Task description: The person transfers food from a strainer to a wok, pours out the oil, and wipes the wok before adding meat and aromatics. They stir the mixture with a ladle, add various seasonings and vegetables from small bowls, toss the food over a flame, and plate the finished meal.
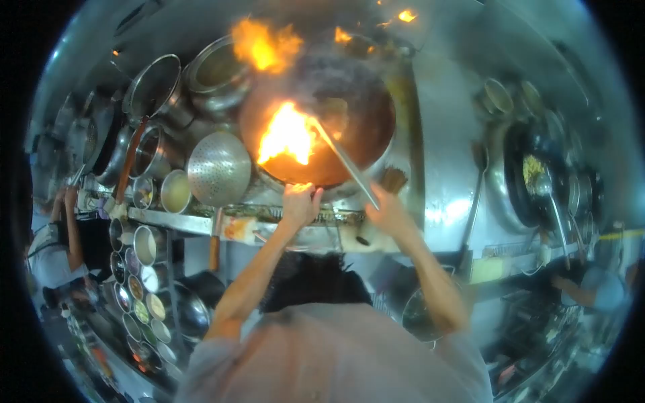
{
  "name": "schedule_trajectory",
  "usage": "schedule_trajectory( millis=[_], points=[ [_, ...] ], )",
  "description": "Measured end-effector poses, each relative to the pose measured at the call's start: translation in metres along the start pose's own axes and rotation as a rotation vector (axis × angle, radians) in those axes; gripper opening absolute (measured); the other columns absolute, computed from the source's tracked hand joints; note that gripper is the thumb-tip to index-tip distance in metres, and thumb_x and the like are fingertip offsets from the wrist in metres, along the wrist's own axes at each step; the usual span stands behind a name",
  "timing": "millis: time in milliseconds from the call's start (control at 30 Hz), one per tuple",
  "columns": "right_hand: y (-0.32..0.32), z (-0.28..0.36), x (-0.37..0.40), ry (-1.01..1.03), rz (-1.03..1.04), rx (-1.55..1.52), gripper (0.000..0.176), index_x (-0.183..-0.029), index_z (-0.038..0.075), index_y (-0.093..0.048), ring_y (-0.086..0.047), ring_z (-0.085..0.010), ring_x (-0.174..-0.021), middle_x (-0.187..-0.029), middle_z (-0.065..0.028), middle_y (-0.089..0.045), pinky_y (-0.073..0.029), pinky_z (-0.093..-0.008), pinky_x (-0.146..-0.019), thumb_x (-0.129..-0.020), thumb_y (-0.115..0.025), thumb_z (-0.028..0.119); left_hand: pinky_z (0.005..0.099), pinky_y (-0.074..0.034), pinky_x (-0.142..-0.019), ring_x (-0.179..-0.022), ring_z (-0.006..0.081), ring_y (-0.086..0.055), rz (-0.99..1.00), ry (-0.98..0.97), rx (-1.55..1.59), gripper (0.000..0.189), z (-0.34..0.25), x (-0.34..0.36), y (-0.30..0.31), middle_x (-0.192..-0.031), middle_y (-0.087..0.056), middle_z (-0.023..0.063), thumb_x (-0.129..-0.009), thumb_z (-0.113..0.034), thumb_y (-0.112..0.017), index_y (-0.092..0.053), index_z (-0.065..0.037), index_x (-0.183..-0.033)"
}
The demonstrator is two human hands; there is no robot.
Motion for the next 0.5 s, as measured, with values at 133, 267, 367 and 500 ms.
schedule_trajectory(
  millis=[133,267,367,500],
  points=[
    [-0.009,-0.006,0.018,0.174,0.053,0.030,0.050,-0.126,0.010,-0.044,-0.056,-0.0396,-0.076,-0.090,-0.0256,-0.057,-0.045,-0.0394,-0.071,-0.077,-0.051,0.011,0.0404,-0.041,-0.064,-0.058,0.0305,-0.053,0.010,0.046,0.054,0.018,0.011,0.005,-0.014,-0.059,-0.055,0.0115,-0.074,-0.019,-0.062,-0.058,-0.005,-0.064],
    [0.013,-0.016,0.033,-0.109,0.079,0.112,0.051,-0.128,0.010,-0.042,-0.056,-0.0411,-0.085,-0.100,-0.0281,-0.054,-0.046,-0.0406,-0.071,-0.078,-0.053,0.013,0.0401,-0.041,-0.070,-0.066,0.0305,-0.055,0.080,0.182,0.212,0.018,0.024,0.017,-0.029,-0.066,-0.057,0.0125,-0.073,-0.021,-0.064,-0.059,-0.004,-0.069],
    [0.057,-0.011,0.061,-0.026,-0.021,0.167,0.050,-0.128,0.007,-0.041,-0.056,-0.0425,-0.086,-0.101,-0.0282,-0.054,-0.046,-0.0407,-0.070,-0.079,-0.052,0.010,0.0405,-0.041,-0.078,-0.078,0.0320,-0.054,0.012,0.179,0.205,0.021,0.033,0.029,-0.009,-0.081,-0.058,0.0148,-0.073,-0.019,-0.064,-0.059,-0.002,-0.086],
    [0.069,-0.014,0.069,-0.079,-0.043,0.307,0.051,-0.128,0.002,-0.040,-0.060,-0.0353,-0.079,-0.094,-0.0235,-0.060,-0.046,-0.0374,-0.070,-0.078,-0.051,0.005,0.0425,-0.038,-0.086,-0.098,0.0359,-0.049,-0.280,0.316,0.090,0.040,0.076,0.078,0.075,-0.104,-0.053,0.0188,-0.075,-0.017,-0.061,-0.050,0.001,-0.110]
  ],
)
Point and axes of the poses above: each hand's wrist, its own x-axis away from the middle knuckle, its own y-axis out of the back of the hand, z = x × y, the point moved 7 cm from there along -x, towards the middle knuckle
